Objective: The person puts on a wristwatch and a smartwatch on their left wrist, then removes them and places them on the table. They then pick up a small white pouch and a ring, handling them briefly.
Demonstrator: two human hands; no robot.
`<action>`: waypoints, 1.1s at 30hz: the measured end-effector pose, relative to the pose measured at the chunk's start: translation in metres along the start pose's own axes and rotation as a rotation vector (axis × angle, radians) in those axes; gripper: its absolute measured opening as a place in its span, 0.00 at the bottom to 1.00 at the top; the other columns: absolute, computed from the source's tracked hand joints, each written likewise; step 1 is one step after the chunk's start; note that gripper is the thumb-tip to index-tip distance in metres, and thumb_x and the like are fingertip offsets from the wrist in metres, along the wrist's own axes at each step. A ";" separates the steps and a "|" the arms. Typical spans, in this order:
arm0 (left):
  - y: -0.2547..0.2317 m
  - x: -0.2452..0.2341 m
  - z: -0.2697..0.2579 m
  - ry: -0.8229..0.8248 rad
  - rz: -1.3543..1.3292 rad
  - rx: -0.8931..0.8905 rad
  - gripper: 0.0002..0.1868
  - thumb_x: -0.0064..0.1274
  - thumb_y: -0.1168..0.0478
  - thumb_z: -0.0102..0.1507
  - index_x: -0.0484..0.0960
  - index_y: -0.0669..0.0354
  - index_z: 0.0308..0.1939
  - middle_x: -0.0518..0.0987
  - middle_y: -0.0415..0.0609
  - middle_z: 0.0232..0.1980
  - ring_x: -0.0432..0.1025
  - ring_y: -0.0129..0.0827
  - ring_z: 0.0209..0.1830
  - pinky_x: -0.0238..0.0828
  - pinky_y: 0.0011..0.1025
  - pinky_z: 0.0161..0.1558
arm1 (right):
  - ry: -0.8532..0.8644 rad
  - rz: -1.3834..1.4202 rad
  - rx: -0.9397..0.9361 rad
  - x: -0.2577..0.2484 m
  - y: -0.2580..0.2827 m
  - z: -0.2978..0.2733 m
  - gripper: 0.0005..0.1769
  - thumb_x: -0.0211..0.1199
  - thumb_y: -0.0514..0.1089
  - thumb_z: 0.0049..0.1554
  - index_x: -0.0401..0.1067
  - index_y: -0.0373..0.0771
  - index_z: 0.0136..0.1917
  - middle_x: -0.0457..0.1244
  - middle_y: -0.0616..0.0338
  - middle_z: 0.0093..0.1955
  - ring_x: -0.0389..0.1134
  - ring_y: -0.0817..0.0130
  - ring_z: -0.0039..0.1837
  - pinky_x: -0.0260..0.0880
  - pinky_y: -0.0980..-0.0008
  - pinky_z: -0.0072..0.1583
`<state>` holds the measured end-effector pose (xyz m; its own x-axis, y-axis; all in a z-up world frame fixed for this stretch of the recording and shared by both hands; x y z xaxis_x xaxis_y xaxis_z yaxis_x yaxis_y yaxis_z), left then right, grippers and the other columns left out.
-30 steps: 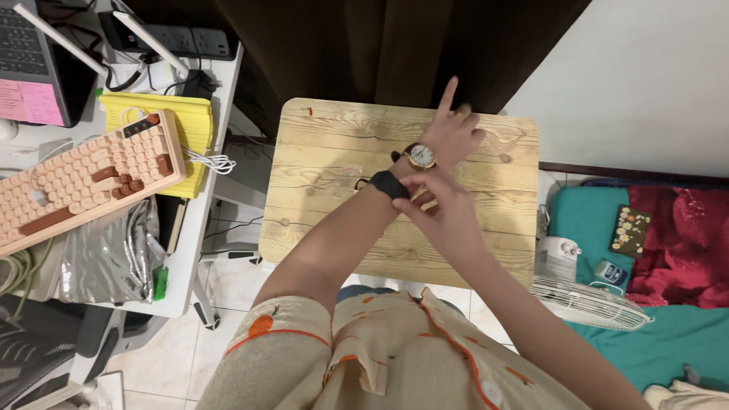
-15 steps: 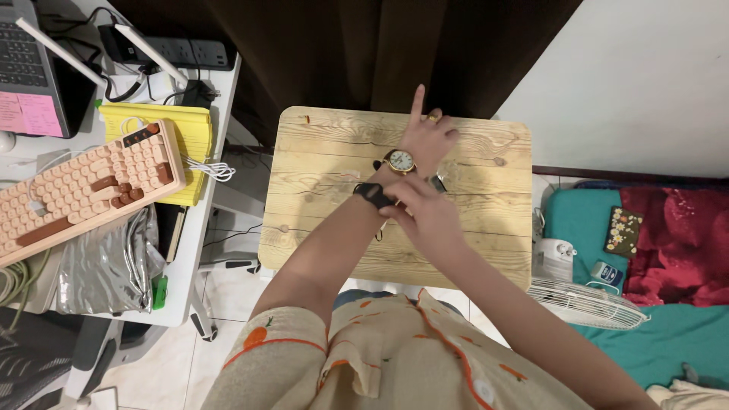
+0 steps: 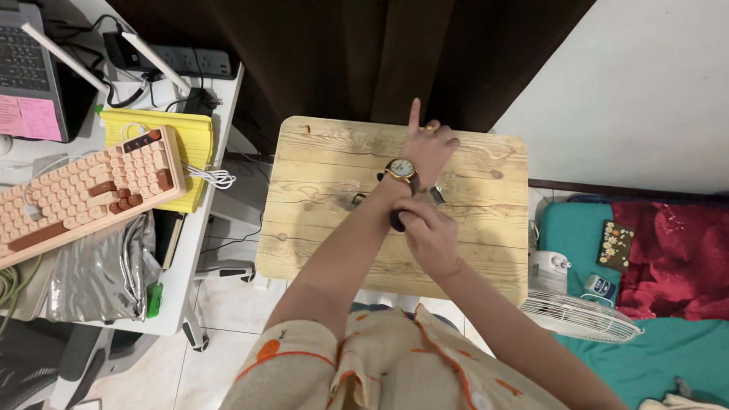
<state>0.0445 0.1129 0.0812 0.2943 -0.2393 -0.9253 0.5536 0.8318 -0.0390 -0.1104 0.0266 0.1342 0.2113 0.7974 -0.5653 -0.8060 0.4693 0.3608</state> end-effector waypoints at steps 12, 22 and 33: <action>0.022 0.023 -0.036 0.135 0.051 -0.068 0.17 0.49 0.64 0.61 0.82 0.47 0.53 0.80 0.46 0.57 0.76 0.43 0.58 0.20 0.73 0.73 | 0.131 0.261 0.385 -0.016 -0.042 -0.032 0.05 0.48 0.36 0.71 0.55 0.37 0.58 0.72 0.54 0.48 0.75 0.58 0.50 0.72 0.62 0.55; 0.014 0.011 -0.061 0.433 0.054 -0.075 0.21 0.52 0.66 0.63 0.79 0.46 0.60 0.77 0.48 0.61 0.77 0.42 0.55 0.20 0.71 0.76 | -0.045 0.583 0.754 -0.027 -0.117 -0.054 0.10 0.39 0.47 0.75 0.54 0.39 0.59 0.67 0.55 0.53 0.70 0.67 0.58 0.68 0.65 0.65; -0.009 0.026 -0.070 0.191 0.067 0.043 0.21 0.55 0.64 0.57 0.80 0.46 0.54 0.75 0.46 0.53 0.68 0.43 0.66 0.29 0.72 0.73 | -0.062 0.621 0.854 -0.009 -0.199 -0.115 0.09 0.41 0.46 0.74 0.54 0.39 0.60 0.67 0.56 0.52 0.69 0.68 0.57 0.68 0.65 0.65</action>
<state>-0.0076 0.1345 0.0309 0.1807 -0.0812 -0.9802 0.5716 0.8197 0.0375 -0.0157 -0.1173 -0.0179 -0.0569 0.9957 -0.0726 -0.1315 0.0646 0.9892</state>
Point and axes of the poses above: each hand's wrist, its own z-axis towards the middle knuckle, its own x-axis out of the palm, y = z × x, the point moved 1 cm from there along z, towards the middle knuckle
